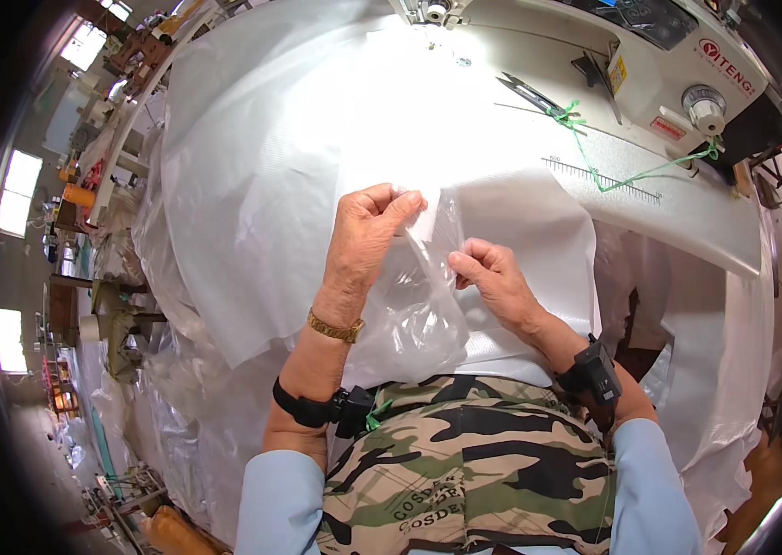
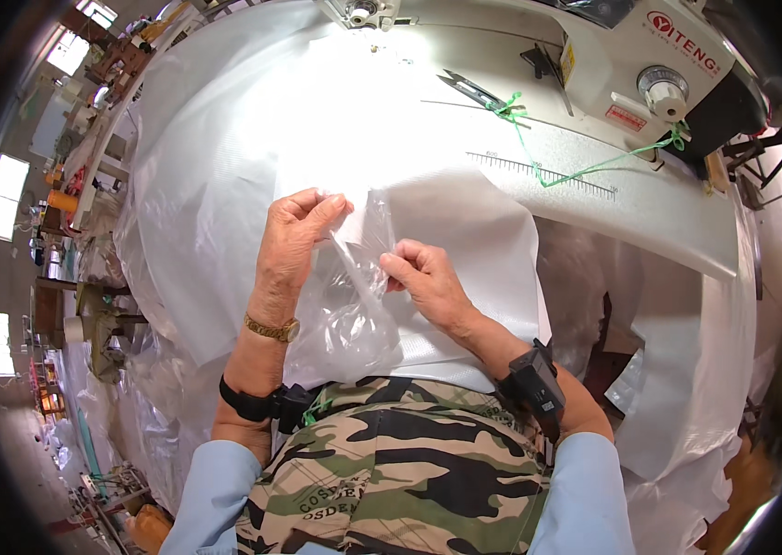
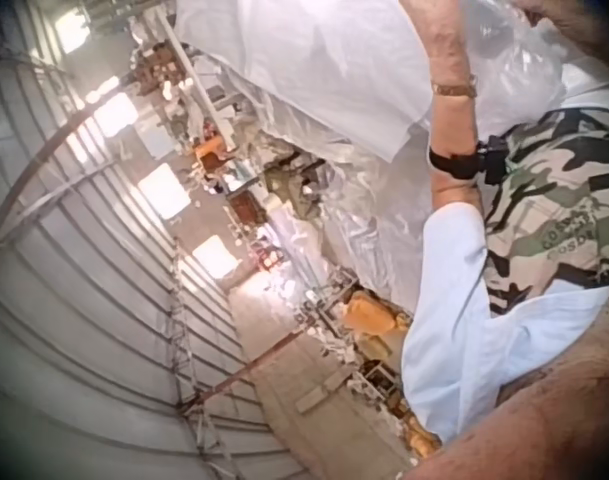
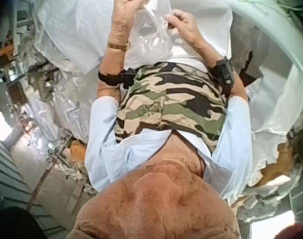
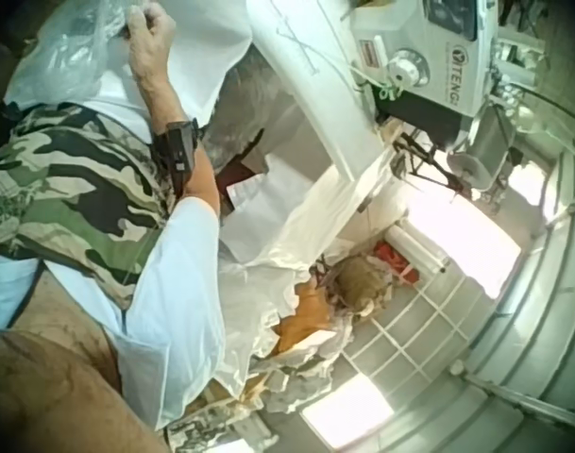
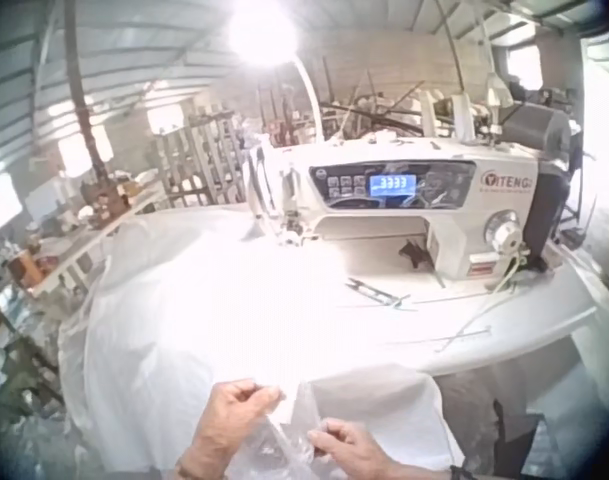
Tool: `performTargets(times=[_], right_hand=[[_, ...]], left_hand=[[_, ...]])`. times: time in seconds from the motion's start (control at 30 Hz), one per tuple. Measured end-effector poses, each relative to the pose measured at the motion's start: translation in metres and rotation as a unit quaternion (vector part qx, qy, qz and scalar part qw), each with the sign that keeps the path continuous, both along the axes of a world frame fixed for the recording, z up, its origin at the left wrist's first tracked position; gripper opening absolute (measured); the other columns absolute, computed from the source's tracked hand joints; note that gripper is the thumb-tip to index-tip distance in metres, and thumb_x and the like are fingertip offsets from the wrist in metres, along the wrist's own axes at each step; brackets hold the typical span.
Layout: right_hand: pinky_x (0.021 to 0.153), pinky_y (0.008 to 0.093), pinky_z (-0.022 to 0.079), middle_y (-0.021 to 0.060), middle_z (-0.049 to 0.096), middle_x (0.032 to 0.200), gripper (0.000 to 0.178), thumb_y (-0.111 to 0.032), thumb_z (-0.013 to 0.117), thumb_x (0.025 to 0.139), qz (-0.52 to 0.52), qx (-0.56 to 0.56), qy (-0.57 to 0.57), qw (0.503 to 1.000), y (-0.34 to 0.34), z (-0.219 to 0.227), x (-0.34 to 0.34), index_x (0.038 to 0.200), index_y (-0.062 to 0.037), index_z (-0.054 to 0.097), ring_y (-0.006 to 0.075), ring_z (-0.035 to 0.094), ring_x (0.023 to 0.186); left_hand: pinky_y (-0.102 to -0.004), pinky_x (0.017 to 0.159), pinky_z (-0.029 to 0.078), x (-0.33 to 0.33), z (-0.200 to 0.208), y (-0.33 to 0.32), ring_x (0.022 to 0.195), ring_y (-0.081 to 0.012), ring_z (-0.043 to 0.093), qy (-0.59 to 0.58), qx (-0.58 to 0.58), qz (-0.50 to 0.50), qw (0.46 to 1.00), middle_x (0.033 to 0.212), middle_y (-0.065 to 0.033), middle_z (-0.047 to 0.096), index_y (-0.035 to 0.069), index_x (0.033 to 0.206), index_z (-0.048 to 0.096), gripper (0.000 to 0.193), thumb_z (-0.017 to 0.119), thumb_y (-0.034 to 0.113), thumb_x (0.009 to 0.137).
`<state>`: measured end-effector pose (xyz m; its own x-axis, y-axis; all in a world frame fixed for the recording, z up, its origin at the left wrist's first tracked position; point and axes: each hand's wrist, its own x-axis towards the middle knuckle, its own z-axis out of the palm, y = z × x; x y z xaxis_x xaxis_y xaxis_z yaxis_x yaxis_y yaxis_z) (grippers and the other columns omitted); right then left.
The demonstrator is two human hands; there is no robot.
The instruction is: Sewing large white plastic sheets using an industrial sewing machine.
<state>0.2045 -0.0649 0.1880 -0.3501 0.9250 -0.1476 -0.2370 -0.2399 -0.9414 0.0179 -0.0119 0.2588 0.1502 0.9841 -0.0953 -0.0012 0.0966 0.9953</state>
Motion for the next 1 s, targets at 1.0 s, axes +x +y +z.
performTargets(times=[1.0], right_hand=[[0.068,0.0379,0.042,0.0071,0.058,0.068,0.017,-0.016,0.067,0.086,-0.011,0.489,-0.36,0.794,-0.016,0.046,-0.029,0.078,-0.0085,0.054,0.0266,0.058,0.065]], left_hand=[[-0.0224,0.067,0.051,0.005,0.001,-0.01,0.07,-0.0043,0.058,0.034,0.019,0.015,0.999,0.073,0.0015,0.064,0.003,0.08,0.068,0.017,0.07,0.016,0.091]])
